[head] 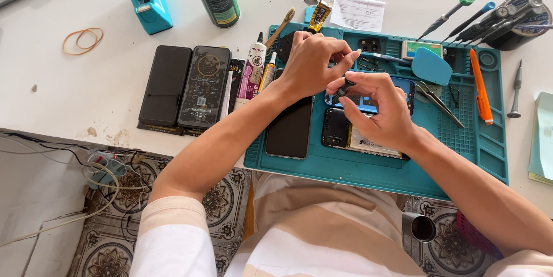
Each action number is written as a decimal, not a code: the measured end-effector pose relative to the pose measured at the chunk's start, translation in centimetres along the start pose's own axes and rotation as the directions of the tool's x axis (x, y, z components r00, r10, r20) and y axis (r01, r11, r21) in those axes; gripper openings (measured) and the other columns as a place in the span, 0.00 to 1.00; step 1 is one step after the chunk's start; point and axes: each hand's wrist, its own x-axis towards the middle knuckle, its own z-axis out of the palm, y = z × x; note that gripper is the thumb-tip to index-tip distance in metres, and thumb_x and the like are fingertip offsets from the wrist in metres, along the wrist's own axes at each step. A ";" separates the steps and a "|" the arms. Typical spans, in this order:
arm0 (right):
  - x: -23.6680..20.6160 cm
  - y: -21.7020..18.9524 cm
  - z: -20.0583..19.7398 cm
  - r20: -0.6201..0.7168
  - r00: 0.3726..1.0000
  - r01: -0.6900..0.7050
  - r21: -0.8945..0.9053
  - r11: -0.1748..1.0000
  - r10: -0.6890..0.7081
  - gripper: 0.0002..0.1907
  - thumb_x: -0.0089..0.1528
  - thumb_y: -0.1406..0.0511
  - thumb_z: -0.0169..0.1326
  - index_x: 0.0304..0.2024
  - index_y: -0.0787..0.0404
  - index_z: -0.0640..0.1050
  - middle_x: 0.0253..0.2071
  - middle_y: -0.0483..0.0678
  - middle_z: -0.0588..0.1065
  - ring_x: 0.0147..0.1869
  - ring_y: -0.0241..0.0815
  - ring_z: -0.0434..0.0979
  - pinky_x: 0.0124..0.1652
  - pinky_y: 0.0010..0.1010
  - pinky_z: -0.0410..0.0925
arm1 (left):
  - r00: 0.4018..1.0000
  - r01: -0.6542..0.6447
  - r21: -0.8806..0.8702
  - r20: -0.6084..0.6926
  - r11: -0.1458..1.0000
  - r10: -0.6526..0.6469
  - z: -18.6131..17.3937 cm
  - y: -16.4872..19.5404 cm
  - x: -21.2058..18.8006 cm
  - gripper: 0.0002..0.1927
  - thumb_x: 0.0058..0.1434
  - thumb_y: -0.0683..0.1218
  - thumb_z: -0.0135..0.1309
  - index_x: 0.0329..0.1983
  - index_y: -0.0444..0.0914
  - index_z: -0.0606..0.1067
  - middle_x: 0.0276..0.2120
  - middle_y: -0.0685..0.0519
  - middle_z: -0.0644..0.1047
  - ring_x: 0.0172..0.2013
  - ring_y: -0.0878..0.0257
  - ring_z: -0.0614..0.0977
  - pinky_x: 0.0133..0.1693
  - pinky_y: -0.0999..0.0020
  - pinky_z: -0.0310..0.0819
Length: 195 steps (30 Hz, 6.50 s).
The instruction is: The person unscrews small screws from an opened smartphone lying on a repair mat, using a screwdriver, and works around the exposed battery. They then lift the phone and pry along its edge with a tool to separate the housing.
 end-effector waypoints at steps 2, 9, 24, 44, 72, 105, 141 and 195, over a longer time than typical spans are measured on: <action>0.1 0.3 -0.3 -0.040 0.999 0.022 -0.049 0.999 -0.024 0.24 0.68 0.78 0.54 0.62 0.63 0.60 0.52 0.57 0.79 0.54 0.44 0.84 0.50 0.30 0.79 | 1.000 0.002 -0.008 0.009 1.000 -0.002 -0.1 0.1 0.0 0.17 0.67 0.57 0.54 0.29 0.43 0.81 0.22 0.59 0.81 0.28 0.64 0.81 0.46 0.56 0.56; 0.6 1.9 -3.1 -0.243 0.970 -0.040 -0.113 0.993 0.012 0.24 0.71 0.79 0.56 0.64 0.66 0.61 0.53 0.58 0.78 0.55 0.41 0.83 0.54 0.29 0.77 | 0.998 -0.026 -0.037 0.048 0.999 0.028 -0.4 0.9 0.1 0.10 0.63 0.51 0.56 0.42 0.44 0.82 0.30 0.59 0.81 0.35 0.63 0.81 0.47 0.58 0.57; 0.5 2.7 -4.0 -0.267 0.963 -0.090 -0.144 0.986 0.048 0.24 0.72 0.78 0.57 0.65 0.64 0.62 0.54 0.57 0.79 0.54 0.40 0.83 0.54 0.30 0.79 | 0.963 -0.200 -0.025 0.181 0.979 0.201 0.0 0.4 0.0 0.08 0.58 0.52 0.68 0.36 0.46 0.84 0.42 0.61 0.77 0.42 0.63 0.75 0.51 0.60 0.57; 0.1 1.6 -4.5 -0.256 0.967 -0.017 -0.049 0.999 0.003 0.22 0.73 0.78 0.55 0.63 0.65 0.61 0.51 0.57 0.78 0.52 0.40 0.84 0.51 0.28 0.79 | 0.928 -0.263 -0.038 0.264 0.964 0.264 0.3 0.6 -0.3 0.06 0.67 0.52 0.64 0.38 0.47 0.84 0.40 0.62 0.77 0.45 0.62 0.73 0.53 0.58 0.57; -0.3 0.8 -3.2 0.024 1.000 -0.017 -0.159 0.987 0.021 0.21 0.63 0.73 0.63 0.54 0.63 0.68 0.42 0.49 0.79 0.44 0.40 0.86 0.43 0.27 0.79 | 0.935 -0.224 -0.004 0.280 0.975 0.216 0.6 0.1 -0.4 0.06 0.62 0.47 0.61 0.41 0.43 0.83 0.41 0.59 0.78 0.44 0.60 0.75 0.52 0.56 0.56; 1.2 -1.2 -2.9 0.245 0.941 -0.180 -0.224 0.958 0.234 0.18 0.57 0.70 0.59 0.44 0.64 0.65 0.36 0.50 0.81 0.37 0.47 0.85 0.35 0.35 0.76 | 0.941 -0.204 0.013 0.278 0.979 0.192 0.3 -0.4 -0.6 0.07 0.62 0.53 0.61 0.39 0.48 0.84 0.41 0.59 0.79 0.45 0.60 0.76 0.54 0.57 0.57; 1.1 -0.8 -2.1 0.084 0.990 -0.074 -0.360 0.930 0.111 0.21 0.54 0.71 0.61 0.41 0.63 0.62 0.42 0.55 0.80 0.41 0.48 0.82 0.41 0.36 0.75 | 0.944 -0.185 0.018 0.283 0.983 0.172 0.4 -0.7 -0.5 0.05 0.61 0.53 0.63 0.36 0.50 0.83 0.40 0.61 0.78 0.43 0.60 0.76 0.53 0.56 0.57; 0.7 0.6 -5.3 -0.049 0.988 -0.156 -0.284 0.946 0.149 0.18 0.64 0.72 0.53 0.47 0.64 0.57 0.46 0.55 0.72 0.41 0.41 0.74 0.39 0.32 0.71 | 0.914 -0.228 -0.039 0.335 0.973 0.227 -0.1 1.1 0.0 0.07 0.64 0.53 0.64 0.36 0.46 0.83 0.39 0.62 0.78 0.44 0.62 0.74 0.53 0.58 0.55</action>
